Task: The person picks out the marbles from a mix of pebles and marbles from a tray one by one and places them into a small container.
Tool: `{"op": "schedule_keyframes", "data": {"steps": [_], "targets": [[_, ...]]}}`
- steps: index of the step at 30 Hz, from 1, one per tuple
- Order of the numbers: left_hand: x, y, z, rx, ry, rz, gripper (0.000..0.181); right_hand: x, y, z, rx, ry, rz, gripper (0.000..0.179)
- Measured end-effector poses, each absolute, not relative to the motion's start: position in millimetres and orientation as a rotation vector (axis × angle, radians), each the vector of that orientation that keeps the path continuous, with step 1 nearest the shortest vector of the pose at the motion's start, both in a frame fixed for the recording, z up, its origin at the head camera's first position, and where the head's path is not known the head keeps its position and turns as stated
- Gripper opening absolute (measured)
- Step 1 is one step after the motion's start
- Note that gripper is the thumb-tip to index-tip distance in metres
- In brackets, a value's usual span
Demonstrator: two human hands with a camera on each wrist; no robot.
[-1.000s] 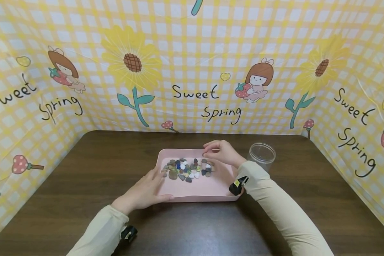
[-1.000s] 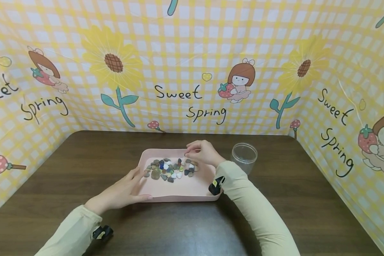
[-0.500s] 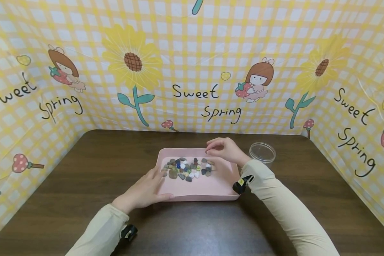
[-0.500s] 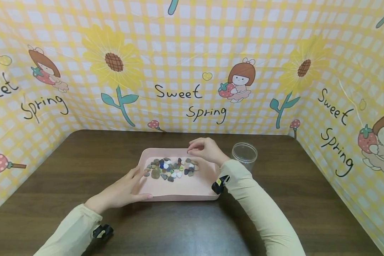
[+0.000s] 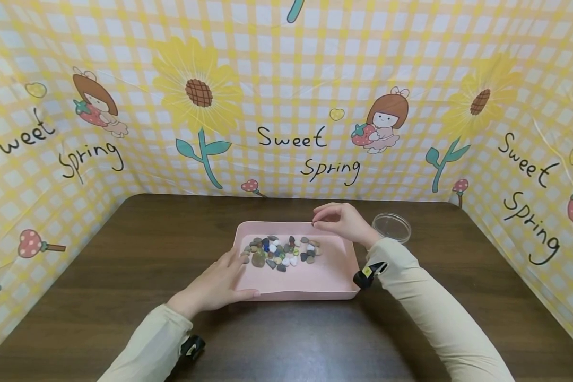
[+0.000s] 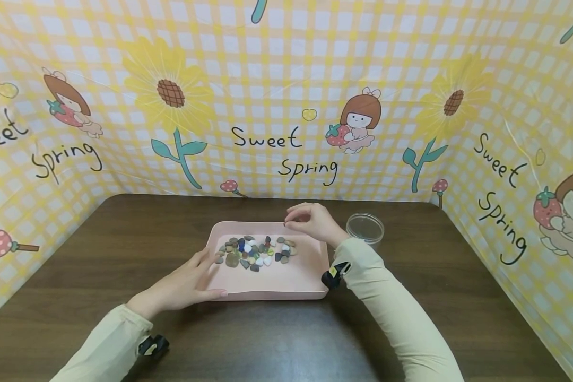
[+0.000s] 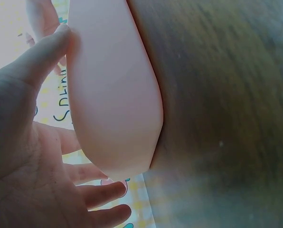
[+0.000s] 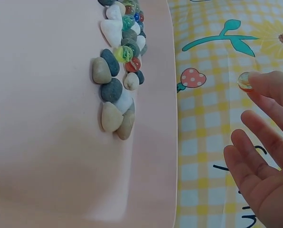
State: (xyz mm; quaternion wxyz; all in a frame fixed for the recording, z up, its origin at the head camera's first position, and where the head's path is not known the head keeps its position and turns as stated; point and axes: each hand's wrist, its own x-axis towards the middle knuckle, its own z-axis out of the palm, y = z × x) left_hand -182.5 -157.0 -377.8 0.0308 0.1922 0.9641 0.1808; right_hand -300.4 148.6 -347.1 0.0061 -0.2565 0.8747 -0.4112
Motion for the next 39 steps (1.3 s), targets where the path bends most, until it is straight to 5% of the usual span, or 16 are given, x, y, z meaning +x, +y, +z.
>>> {"op": "schedule_keyframes", "data": {"steps": [39], "targets": [[-183.2, -157.2, -378.2, 0.605, 2.970, 0.547, 0.089, -283.0, 213.3, -332.2, -0.664, 2.865, -1.369, 0.022]]}}
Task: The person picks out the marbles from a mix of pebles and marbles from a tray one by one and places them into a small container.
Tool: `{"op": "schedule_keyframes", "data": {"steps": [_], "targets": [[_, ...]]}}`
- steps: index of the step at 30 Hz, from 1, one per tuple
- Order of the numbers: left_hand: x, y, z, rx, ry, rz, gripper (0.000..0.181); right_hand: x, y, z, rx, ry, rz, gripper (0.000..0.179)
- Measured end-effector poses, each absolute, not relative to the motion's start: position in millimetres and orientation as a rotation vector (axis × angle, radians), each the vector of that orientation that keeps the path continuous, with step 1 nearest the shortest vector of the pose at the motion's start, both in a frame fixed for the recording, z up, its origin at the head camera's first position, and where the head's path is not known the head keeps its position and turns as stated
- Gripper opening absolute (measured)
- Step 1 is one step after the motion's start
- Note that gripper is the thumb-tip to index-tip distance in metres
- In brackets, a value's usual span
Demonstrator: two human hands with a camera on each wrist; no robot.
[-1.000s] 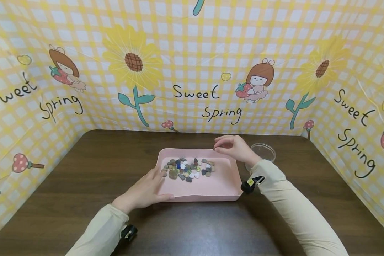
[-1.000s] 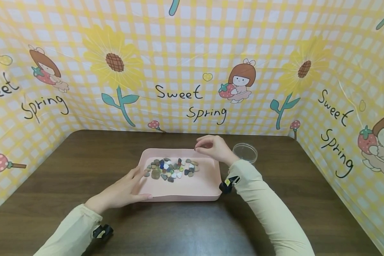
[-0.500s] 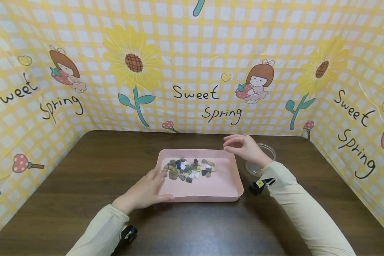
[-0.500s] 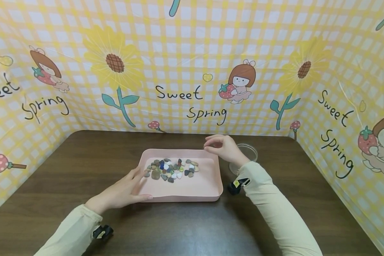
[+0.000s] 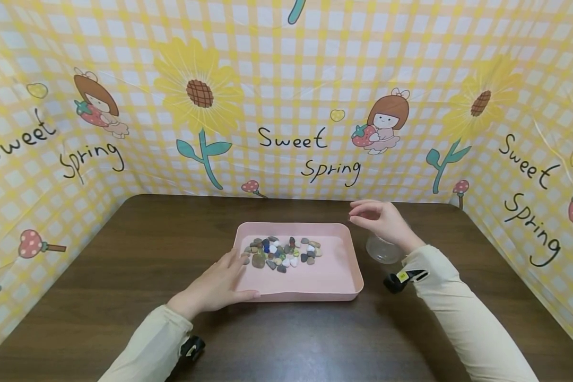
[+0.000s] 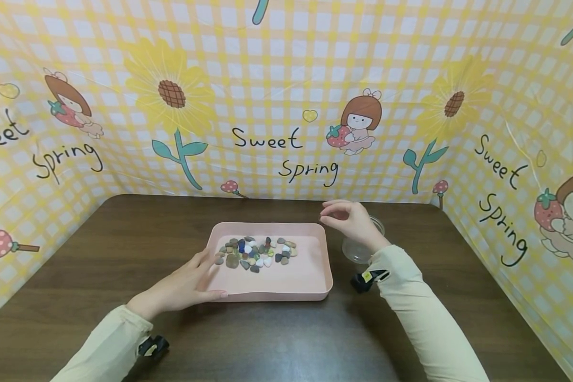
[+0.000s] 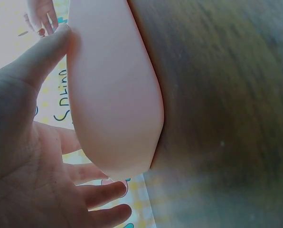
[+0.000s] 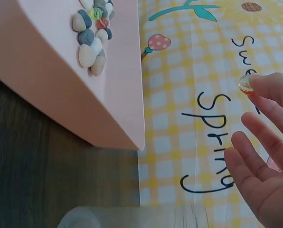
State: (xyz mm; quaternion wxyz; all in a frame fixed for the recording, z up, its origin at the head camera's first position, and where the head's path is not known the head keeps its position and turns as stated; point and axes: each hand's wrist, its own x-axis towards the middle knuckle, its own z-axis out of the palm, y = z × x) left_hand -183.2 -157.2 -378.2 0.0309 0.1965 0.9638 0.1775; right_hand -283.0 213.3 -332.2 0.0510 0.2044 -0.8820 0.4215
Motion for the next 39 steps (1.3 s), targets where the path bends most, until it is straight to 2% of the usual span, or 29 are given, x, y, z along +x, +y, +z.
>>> {"op": "schedule_keyframes", "data": {"steps": [11, 18, 39], "targets": [[-182.5, -157.4, -378.3, 0.624, 2.980, 0.560, 0.087, -282.2, 231.0, -337.7, 0.528, -2.650, 1.269, 0.024], [-181.8, -157.4, -378.0, 0.629, 2.983, 0.567, 0.086, -279.4, 240.4, -336.4, 0.479, -2.633, 1.352, 0.031], [-182.5, -157.4, -377.5, 0.610, 2.973, 0.574, 0.087, -280.9, 267.2, -347.3, 0.384, -2.590, 1.354, 0.032]]}}
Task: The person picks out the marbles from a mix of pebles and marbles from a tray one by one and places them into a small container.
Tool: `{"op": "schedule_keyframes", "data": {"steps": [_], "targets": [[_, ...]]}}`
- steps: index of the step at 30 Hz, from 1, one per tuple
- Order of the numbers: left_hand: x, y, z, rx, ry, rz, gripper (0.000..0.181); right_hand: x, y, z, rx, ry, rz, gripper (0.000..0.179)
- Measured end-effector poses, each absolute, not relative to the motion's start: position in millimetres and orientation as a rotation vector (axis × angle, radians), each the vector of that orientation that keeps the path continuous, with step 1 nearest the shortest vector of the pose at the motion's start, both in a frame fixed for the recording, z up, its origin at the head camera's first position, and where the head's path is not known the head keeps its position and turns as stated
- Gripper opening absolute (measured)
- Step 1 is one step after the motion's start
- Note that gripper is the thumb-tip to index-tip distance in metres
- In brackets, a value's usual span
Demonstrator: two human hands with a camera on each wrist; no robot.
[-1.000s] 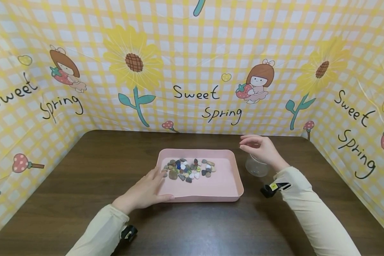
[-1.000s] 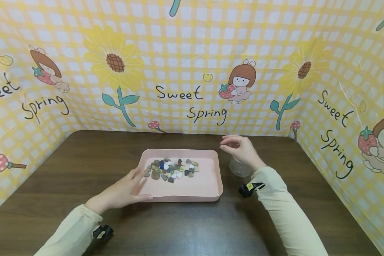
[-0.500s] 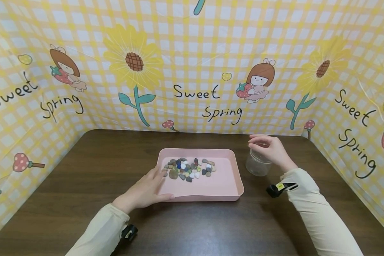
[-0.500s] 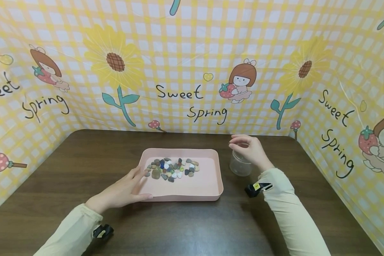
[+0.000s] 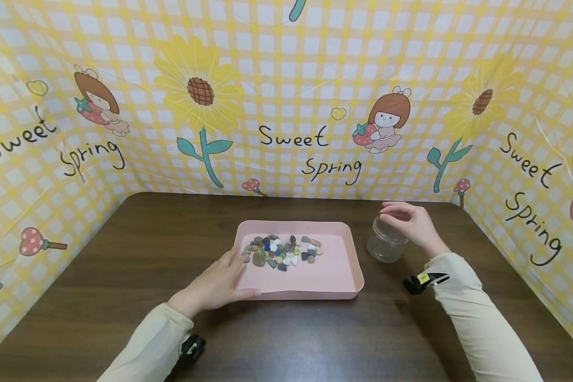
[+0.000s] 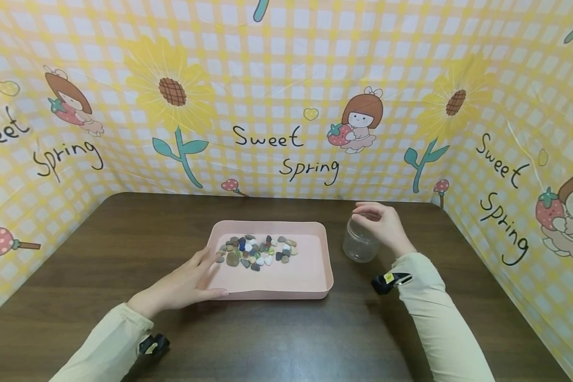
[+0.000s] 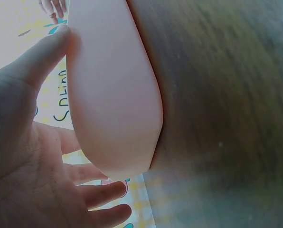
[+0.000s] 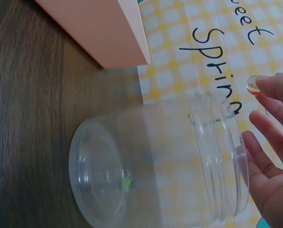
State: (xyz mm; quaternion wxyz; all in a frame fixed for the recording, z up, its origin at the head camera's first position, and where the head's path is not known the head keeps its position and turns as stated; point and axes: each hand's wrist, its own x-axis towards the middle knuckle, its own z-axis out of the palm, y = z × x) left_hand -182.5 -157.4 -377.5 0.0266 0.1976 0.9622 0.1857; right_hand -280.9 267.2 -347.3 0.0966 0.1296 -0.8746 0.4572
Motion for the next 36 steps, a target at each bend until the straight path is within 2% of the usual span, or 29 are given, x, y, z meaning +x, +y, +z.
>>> {"op": "schedule_keyframes", "data": {"steps": [36], "targets": [[-181.9, -158.1, -379.5, 0.607, 2.972, 0.560, 0.090, -287.3, 285.3, -362.0, 0.231, -2.576, 1.178, 0.028]]}}
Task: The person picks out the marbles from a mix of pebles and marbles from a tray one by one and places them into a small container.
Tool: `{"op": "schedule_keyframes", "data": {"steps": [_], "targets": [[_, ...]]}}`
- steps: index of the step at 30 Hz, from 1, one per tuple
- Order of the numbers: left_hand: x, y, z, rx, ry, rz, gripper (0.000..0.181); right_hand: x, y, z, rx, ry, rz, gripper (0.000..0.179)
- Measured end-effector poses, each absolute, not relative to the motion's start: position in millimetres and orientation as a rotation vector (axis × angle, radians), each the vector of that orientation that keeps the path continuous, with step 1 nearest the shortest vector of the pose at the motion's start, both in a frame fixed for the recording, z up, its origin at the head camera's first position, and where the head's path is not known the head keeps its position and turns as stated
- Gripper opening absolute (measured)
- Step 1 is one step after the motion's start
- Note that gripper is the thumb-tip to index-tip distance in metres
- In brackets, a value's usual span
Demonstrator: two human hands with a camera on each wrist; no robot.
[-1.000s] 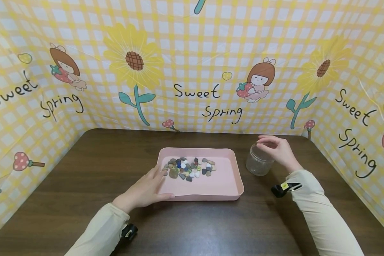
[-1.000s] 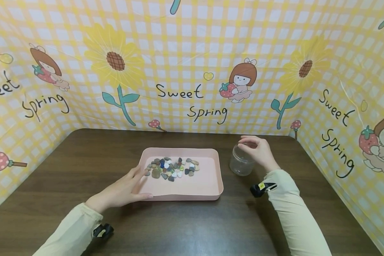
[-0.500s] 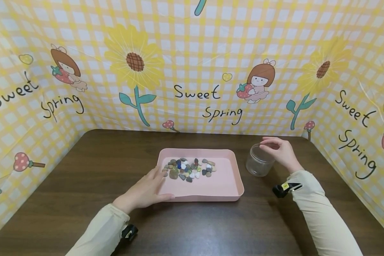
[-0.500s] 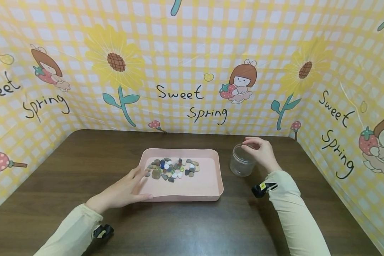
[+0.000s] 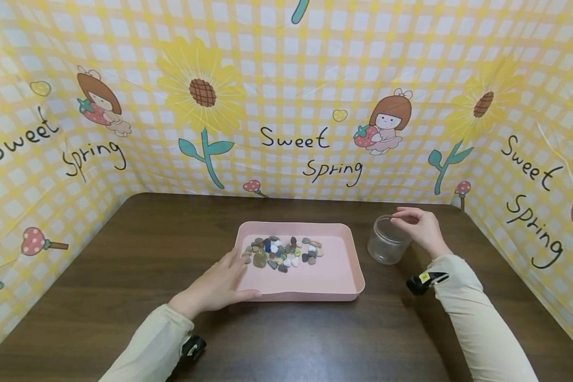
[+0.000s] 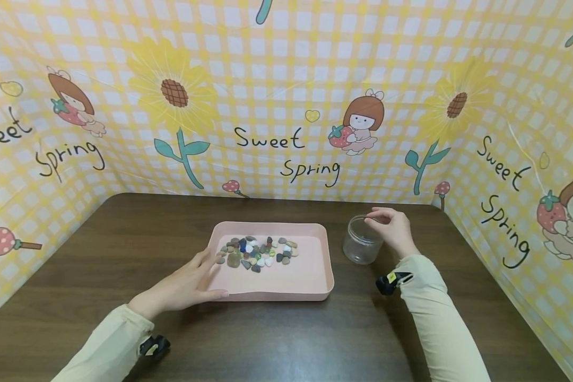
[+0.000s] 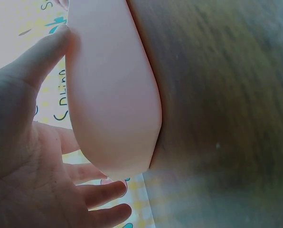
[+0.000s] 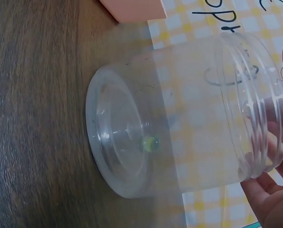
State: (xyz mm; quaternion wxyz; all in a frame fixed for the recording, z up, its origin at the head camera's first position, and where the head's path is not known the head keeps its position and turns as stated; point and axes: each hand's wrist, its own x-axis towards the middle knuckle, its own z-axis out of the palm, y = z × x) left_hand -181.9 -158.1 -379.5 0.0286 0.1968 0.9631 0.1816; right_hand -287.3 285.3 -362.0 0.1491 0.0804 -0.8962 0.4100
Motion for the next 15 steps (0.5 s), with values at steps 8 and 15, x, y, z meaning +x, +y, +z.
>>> {"op": "schedule_keyframes", "data": {"steps": [8, 15], "targets": [[-182.3, -157.9, -382.1, 0.601, 2.969, 0.566, 0.089, -290.0, 283.4, -365.7, 0.206, -2.583, 1.127, 0.025], [-182.8, -157.9, -380.8, 0.606, 2.967, 0.562, 0.088, -286.7, 279.7, -362.6, 0.153, -2.636, 1.034, 0.022]]}}
